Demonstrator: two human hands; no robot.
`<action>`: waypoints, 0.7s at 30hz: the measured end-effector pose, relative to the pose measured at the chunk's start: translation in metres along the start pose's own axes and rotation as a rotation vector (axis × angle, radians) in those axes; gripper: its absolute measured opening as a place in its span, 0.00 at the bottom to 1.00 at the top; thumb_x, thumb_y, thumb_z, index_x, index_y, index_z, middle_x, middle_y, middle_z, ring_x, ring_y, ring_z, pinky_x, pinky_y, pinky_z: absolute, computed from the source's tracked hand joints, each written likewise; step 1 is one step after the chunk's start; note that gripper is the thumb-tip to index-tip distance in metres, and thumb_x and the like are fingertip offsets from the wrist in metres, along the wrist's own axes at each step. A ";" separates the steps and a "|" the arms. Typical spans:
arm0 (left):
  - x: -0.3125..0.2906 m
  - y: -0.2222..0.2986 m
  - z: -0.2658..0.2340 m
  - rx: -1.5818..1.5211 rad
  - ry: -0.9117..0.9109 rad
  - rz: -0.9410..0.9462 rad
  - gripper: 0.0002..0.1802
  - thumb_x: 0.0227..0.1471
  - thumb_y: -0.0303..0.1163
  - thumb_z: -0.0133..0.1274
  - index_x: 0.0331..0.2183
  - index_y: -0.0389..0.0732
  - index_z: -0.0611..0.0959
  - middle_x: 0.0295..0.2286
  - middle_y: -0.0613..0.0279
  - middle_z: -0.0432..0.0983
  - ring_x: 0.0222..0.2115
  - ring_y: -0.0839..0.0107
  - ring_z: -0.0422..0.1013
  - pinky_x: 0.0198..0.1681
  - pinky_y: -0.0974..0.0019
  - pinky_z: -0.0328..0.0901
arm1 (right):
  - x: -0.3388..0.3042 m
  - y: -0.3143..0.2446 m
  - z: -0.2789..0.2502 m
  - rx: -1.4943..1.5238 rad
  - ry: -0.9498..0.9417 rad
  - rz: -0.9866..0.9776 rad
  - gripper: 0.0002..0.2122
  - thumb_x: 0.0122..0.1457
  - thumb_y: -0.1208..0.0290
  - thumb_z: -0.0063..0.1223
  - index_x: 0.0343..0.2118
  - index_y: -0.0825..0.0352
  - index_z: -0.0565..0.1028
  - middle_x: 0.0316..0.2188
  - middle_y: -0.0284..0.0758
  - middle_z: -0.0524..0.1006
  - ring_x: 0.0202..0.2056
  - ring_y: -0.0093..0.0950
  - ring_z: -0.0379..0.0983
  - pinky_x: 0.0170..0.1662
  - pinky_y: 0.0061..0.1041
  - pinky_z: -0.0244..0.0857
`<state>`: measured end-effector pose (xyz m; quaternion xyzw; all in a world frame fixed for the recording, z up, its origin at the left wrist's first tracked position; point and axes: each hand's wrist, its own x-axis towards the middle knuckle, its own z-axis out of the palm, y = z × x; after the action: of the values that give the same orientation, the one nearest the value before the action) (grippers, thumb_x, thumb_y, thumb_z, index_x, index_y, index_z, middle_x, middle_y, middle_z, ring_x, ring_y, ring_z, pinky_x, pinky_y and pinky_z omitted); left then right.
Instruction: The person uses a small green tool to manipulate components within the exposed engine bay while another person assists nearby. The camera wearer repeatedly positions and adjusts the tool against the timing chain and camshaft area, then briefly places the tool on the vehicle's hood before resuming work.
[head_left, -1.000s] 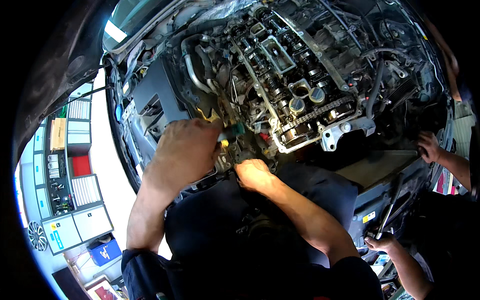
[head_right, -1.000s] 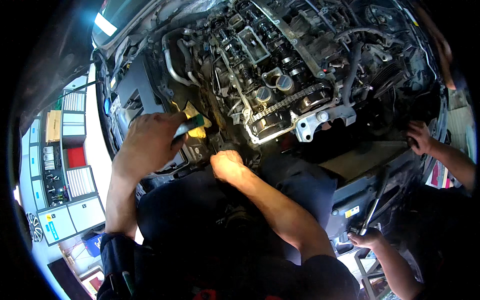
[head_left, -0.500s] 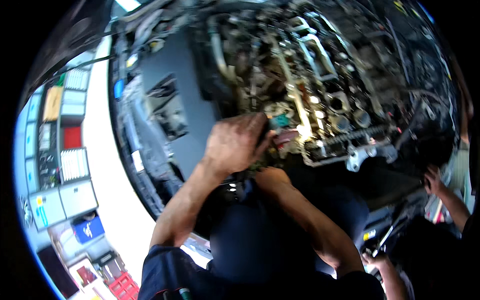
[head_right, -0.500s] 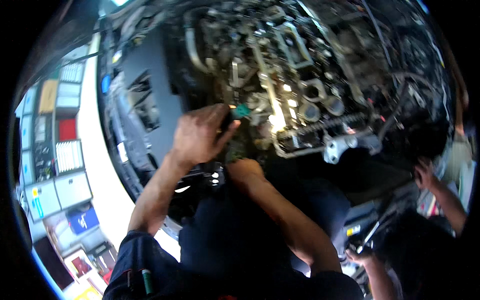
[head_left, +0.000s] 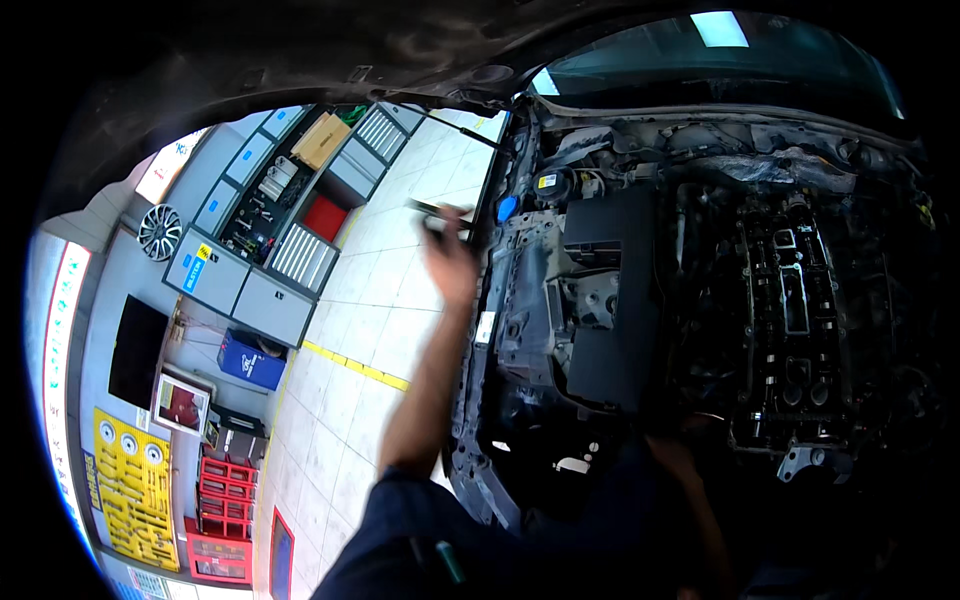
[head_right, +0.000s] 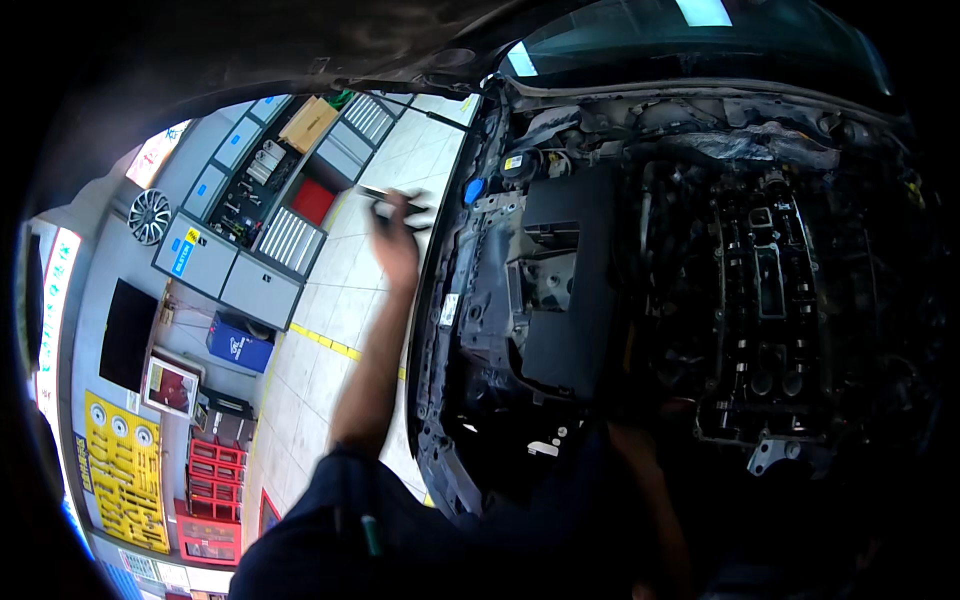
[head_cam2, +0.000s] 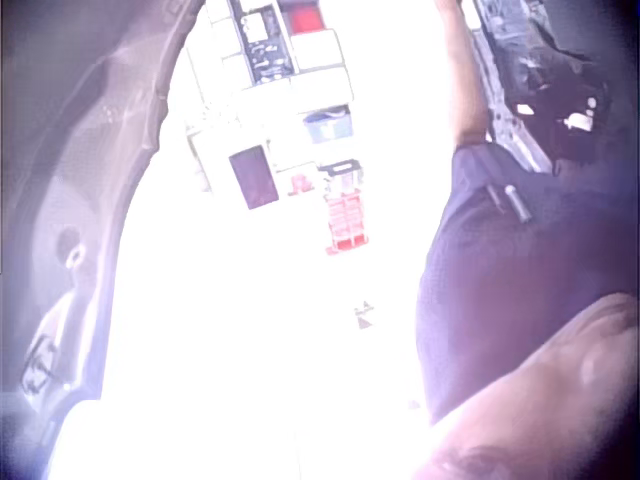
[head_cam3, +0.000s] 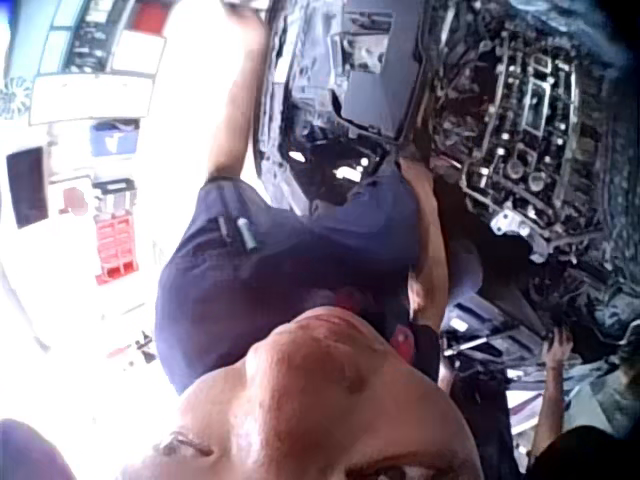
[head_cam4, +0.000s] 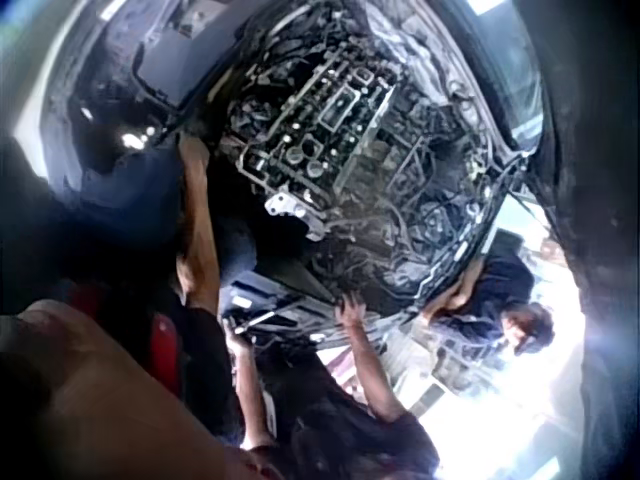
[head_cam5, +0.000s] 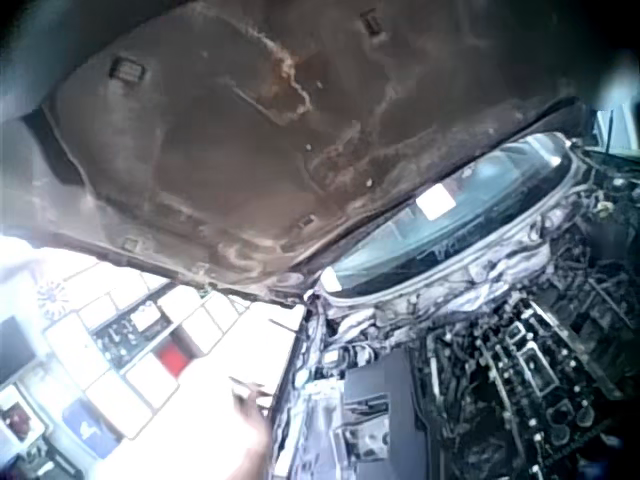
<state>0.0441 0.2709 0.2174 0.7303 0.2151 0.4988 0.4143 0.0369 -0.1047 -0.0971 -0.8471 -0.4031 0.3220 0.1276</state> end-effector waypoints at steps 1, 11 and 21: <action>0.033 0.008 -0.029 -0.119 0.063 -0.019 0.20 0.70 0.47 0.47 0.43 0.36 0.75 0.34 0.54 0.82 0.33 0.70 0.78 0.27 0.64 0.74 | -0.005 -0.005 -0.002 -0.028 -0.008 -0.022 0.14 0.68 0.64 0.41 0.47 0.60 0.79 0.43 0.46 0.81 0.46 0.45 0.79 0.48 0.43 0.72; 0.056 -0.007 -0.105 0.177 -0.302 0.104 0.18 0.60 0.35 0.62 0.48 0.37 0.81 0.34 0.60 0.81 0.32 0.74 0.77 0.34 0.68 0.74 | -0.013 -0.026 -0.034 0.429 0.223 -0.239 0.17 0.66 0.58 0.47 0.48 0.63 0.79 0.47 0.46 0.80 0.48 0.44 0.77 0.54 0.42 0.69; -0.089 0.000 0.056 0.037 -0.539 -0.228 0.15 0.57 0.35 0.65 0.41 0.35 0.83 0.34 0.61 0.83 0.33 0.74 0.76 0.38 0.72 0.69 | -0.029 -0.039 -0.043 0.346 0.387 -0.078 0.12 0.59 0.66 0.58 0.40 0.69 0.80 0.38 0.48 0.81 0.42 0.47 0.78 0.48 0.44 0.71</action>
<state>0.0586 0.1839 0.1599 0.8150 0.1871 0.2329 0.4966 0.0272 -0.1001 -0.0329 -0.8422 -0.3427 0.2130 0.3577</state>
